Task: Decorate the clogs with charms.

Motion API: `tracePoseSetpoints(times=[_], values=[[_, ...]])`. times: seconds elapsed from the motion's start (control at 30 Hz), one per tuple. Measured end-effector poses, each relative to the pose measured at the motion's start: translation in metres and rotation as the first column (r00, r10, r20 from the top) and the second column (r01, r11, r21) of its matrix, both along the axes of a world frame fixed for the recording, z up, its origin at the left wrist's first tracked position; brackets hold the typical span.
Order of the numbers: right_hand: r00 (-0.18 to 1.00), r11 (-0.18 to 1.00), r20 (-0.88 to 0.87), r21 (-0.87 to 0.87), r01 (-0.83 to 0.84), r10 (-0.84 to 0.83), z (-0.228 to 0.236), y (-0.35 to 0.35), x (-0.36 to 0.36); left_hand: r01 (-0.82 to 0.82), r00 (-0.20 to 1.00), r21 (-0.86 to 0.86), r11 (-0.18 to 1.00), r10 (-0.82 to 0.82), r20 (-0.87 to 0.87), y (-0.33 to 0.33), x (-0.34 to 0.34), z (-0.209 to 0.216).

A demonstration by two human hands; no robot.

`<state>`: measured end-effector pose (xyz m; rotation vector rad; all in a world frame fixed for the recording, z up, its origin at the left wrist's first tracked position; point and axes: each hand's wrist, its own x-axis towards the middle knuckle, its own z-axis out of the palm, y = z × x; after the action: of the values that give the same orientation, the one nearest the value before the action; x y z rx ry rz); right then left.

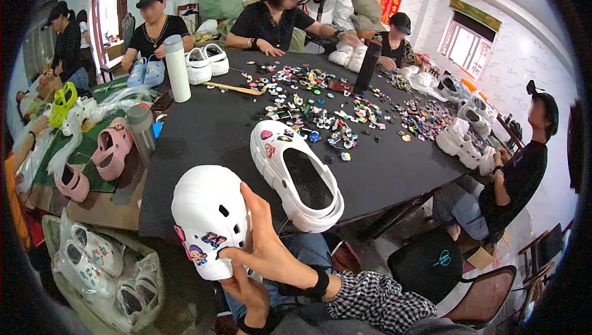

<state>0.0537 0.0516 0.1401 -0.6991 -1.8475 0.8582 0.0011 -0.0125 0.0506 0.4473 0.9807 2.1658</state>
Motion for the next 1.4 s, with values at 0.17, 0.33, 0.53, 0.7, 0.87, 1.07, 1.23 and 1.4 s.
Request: tracePoseSetpoints(times=[0.17,0.33,0.53,0.7,0.87,1.07,1.23,1.4], values=[[1.000,1.000,0.007,0.013,-0.024,0.024,0.001,0.000,-0.004,-0.040,0.998,0.076,0.996,0.044,-0.052,0.001,-0.001,0.000],[1.000,1.000,-0.008,0.025,-0.011,0.012,0.002,0.001,0.001,-0.001,0.988,0.015,1.000,0.003,-0.154,-0.003,-0.008,0.011],[0.993,0.996,0.110,0.079,0.043,-0.052,0.001,-0.009,0.013,-0.011,0.953,0.018,1.000,0.016,-0.302,-0.005,-0.011,0.016],[0.982,0.975,0.157,0.211,0.070,-0.104,0.010,-0.023,0.028,0.052,0.904,-0.037,0.998,-0.063,-0.422,-0.013,-0.021,0.023],[0.971,0.929,0.058,0.310,0.204,-0.232,0.015,-0.040,0.063,-0.071,0.847,-0.013,0.997,0.054,-0.530,-0.003,-0.019,0.033],[0.868,0.814,0.087,0.402,0.419,-0.490,0.020,-0.020,0.110,-0.221,0.553,0.013,0.975,0.137,-0.822,0.000,-0.037,0.034],[0.831,0.850,0.329,0.444,0.283,-0.449,0.019,0.001,0.128,-0.313,0.320,0.051,0.948,0.156,-0.934,0.017,-0.065,0.057],[0.766,0.889,0.493,0.403,0.218,-0.412,0.038,-0.003,0.141,-0.311,0.118,-0.124,0.942,-0.092,-0.989,0.042,-0.070,0.099]])
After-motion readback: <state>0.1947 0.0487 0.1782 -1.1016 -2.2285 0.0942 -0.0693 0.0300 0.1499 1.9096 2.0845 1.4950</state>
